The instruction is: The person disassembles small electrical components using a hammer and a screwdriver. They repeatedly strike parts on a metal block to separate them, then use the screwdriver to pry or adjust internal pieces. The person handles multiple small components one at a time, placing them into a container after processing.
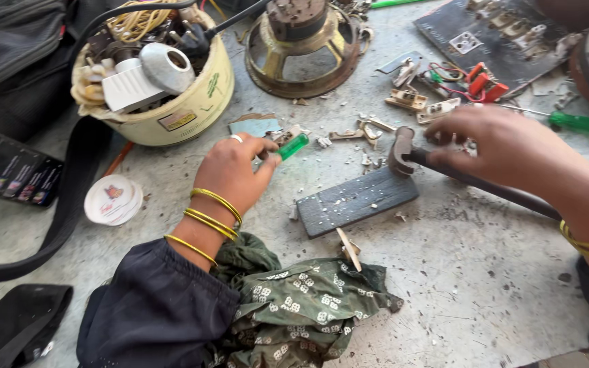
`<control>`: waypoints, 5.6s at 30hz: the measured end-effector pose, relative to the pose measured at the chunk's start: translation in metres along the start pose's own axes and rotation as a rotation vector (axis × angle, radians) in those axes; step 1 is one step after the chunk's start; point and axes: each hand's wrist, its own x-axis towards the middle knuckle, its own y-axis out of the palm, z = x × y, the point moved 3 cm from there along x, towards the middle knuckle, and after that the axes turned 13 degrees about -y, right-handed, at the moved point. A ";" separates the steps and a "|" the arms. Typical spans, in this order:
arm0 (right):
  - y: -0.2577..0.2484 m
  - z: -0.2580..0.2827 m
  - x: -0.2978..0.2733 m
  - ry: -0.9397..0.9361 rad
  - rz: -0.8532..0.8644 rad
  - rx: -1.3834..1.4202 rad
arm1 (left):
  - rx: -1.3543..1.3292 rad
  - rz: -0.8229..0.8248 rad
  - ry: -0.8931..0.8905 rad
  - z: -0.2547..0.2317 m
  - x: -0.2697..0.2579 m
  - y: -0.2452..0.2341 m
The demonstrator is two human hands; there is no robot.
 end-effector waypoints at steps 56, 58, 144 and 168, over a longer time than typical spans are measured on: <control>0.023 -0.006 0.002 0.093 0.069 -0.429 | 0.166 -0.041 0.045 0.055 0.024 0.029; 0.025 -0.007 0.000 0.078 0.047 -0.430 | 0.095 0.015 0.050 0.042 0.021 0.035; 0.009 -0.010 -0.017 -0.101 -0.028 -0.300 | 0.140 -0.483 0.205 -0.042 0.165 0.020; 0.007 -0.009 -0.019 -0.126 -0.039 -0.290 | -0.184 -0.582 0.173 -0.047 0.152 0.005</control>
